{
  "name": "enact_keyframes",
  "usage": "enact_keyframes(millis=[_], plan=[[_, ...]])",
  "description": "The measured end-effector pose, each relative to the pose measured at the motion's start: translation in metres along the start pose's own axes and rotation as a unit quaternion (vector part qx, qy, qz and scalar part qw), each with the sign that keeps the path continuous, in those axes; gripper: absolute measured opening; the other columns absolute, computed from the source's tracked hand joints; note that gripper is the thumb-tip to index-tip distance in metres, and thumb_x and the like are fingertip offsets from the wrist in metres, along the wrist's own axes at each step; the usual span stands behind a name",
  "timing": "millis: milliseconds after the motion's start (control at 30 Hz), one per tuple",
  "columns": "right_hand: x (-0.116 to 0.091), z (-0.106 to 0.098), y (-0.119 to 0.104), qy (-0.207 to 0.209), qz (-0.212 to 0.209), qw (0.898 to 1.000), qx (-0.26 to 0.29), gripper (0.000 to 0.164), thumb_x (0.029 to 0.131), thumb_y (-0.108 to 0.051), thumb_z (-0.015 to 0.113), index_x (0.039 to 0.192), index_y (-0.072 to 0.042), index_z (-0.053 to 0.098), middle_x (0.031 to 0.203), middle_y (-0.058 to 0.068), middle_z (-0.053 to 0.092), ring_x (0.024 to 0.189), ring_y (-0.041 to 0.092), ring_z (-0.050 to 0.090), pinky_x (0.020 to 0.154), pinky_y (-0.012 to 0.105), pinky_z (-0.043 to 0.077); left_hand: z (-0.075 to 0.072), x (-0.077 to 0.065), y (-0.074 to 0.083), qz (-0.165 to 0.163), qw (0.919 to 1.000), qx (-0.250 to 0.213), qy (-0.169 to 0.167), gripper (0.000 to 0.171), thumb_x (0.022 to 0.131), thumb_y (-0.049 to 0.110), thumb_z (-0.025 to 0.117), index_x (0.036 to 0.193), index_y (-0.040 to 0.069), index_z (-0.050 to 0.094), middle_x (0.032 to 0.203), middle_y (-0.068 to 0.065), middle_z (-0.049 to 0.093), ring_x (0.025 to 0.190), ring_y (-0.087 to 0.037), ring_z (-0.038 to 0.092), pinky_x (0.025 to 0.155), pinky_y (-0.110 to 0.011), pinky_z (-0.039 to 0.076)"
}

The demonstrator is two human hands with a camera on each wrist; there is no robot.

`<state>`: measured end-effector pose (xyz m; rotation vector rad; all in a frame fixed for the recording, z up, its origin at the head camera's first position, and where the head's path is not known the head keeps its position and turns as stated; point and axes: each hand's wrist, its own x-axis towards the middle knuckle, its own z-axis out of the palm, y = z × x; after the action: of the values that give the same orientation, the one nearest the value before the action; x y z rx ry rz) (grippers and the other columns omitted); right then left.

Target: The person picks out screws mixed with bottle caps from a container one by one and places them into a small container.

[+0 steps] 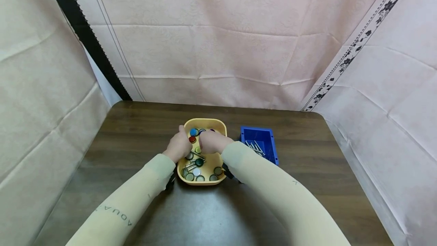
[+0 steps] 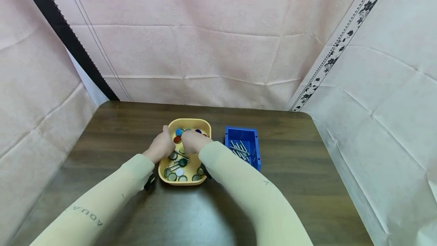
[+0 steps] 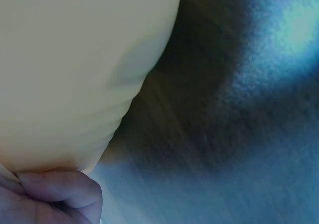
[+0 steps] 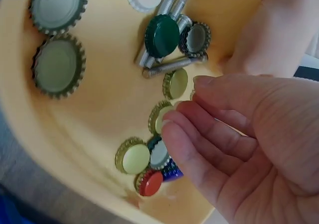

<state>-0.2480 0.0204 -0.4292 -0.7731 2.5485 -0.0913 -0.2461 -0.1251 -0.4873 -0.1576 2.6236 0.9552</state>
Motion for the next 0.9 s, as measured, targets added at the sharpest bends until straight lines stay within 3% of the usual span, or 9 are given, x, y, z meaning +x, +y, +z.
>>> enact_keyframes(millis=[200,600,900], plan=[[0.010,0.009,-0.002,-0.033,0.036,0.998,0.034,0.012,0.093,-0.009,0.061,0.081,-0.012,0.064,0.065,0.001,0.047,0.055,0.014,0.043,0.051,0.024,0.034,0.002,0.001,0.000,0.005,0.9999,0.012,0.003,0.080,0.089,0.004,0.056,0.148,0.003,0.002,0.092,-0.019,0.059,0.068,-0.027,0.061,0.051,-0.033,0.049],[0.009,0.022,-0.004,0.014,0.026,0.999,-0.031,0.012,0.093,-0.009,0.061,0.081,-0.012,0.062,0.072,0.001,0.054,0.063,0.015,0.047,0.058,0.024,0.038,0.001,0.000,0.000,0.005,0.9998,0.016,0.004,0.081,0.089,0.004,0.056,0.149,0.003,0.001,0.092,-0.019,0.059,0.068,-0.027,0.061,0.051,-0.034,0.049],[0.002,0.022,0.000,-0.001,0.055,0.998,-0.042,0.011,0.099,-0.013,0.053,0.096,-0.013,0.063,0.084,0.000,0.058,0.074,0.015,0.053,0.067,0.027,0.045,0.001,0.001,0.000,0.004,0.9999,0.012,0.003,0.083,0.089,0.003,0.055,0.150,0.003,-0.001,0.096,-0.020,0.059,0.071,-0.027,0.061,0.053,-0.035,0.050]])
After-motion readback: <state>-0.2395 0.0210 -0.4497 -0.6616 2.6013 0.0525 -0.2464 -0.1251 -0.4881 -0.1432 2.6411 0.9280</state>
